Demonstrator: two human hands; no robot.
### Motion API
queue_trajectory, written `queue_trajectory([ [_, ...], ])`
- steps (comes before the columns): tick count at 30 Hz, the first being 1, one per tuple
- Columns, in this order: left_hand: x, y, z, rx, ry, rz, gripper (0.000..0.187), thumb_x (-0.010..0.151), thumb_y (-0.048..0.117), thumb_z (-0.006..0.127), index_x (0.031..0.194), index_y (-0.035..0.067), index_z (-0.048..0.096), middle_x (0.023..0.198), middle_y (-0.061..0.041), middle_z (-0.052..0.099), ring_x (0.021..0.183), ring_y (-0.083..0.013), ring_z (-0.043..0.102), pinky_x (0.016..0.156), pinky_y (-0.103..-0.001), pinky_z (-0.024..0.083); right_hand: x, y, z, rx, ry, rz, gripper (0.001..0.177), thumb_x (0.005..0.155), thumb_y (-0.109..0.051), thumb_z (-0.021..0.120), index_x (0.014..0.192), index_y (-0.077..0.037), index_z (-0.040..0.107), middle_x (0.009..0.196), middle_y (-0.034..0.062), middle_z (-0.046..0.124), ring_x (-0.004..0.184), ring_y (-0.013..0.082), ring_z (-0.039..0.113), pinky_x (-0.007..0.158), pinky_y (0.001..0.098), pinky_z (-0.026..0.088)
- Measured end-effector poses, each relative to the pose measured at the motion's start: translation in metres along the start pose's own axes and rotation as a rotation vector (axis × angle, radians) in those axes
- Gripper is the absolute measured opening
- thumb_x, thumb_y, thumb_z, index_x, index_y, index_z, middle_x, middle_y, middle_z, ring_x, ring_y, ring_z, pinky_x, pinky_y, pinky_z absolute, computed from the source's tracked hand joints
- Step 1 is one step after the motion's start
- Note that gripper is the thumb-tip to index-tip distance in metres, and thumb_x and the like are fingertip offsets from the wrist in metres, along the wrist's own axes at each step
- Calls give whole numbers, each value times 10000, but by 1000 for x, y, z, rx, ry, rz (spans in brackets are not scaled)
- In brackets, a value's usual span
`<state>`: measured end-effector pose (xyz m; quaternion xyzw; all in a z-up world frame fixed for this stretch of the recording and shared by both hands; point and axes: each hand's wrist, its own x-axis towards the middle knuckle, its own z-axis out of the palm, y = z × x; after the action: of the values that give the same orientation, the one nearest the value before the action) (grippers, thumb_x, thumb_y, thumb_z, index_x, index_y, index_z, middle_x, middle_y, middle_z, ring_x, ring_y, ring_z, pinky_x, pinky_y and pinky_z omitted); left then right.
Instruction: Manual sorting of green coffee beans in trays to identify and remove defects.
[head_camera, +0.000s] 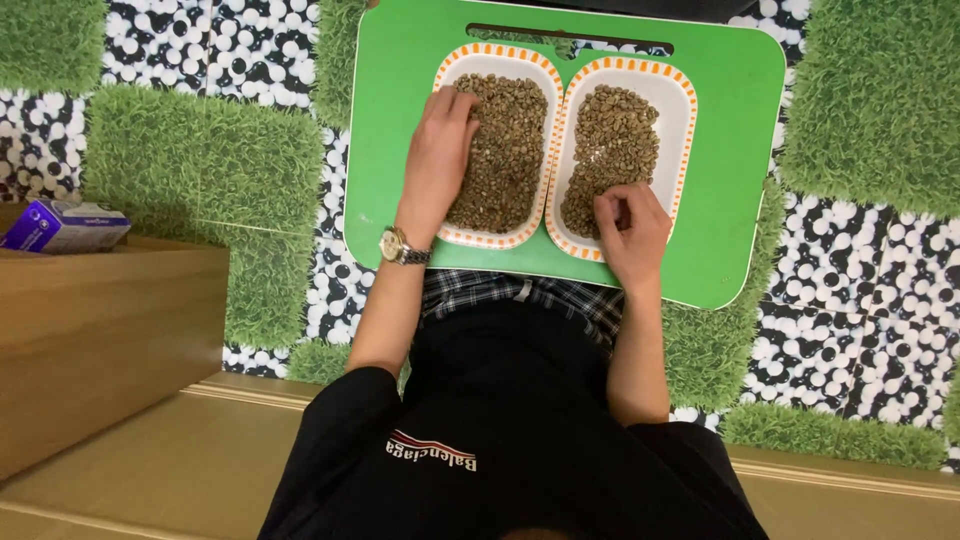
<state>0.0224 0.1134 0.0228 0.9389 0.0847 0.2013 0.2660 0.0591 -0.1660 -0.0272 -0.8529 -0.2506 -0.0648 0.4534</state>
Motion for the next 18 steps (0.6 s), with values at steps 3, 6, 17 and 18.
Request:
queue_trajectory([
  [3, 7, -14, 9, 21, -54, 25, 293, 830, -84, 668, 1107, 10, 647, 1089, -107, 603, 1009, -287, 617, 897, -413, 534, 1, -7, -2, 35, -10, 16, 68, 978, 1, 730, 938, 7, 675, 822, 49, 546, 622, 124, 443, 552, 248, 360],
  [6, 10, -29, 24, 17, -74, 77, 255, 820, -77, 665, 1063, -1, 657, 1086, -121, 605, 1021, -313, 623, 895, -422, 529, 0, -5, -1, 12, -8, -6, 71, 964, 14, 730, 924, 3, 672, 794, 49, 549, 605, 126, 443, 541, 246, 354],
  [17, 18, -21, 23, 55, -135, 119, 112, 881, -8, 555, 970, -24, 622, 1070, -150, 588, 991, -335, 623, 878, -430, 522, 2, -11, -4, 36, -32, 32, 71, 968, 4, 738, 932, 6, 676, 811, 50, 546, 625, 125, 447, 555, 243, 363],
  [18, 19, -20, 23, 75, -155, 111, 84, 887, 3, 557, 942, -22, 616, 1057, -149, 589, 968, -339, 631, 859, -439, 527, 3, -14, -5, 41, -37, 44, 69, 964, 7, 735, 931, 9, 674, 815, 55, 546, 634, 131, 457, 566, 249, 377],
])
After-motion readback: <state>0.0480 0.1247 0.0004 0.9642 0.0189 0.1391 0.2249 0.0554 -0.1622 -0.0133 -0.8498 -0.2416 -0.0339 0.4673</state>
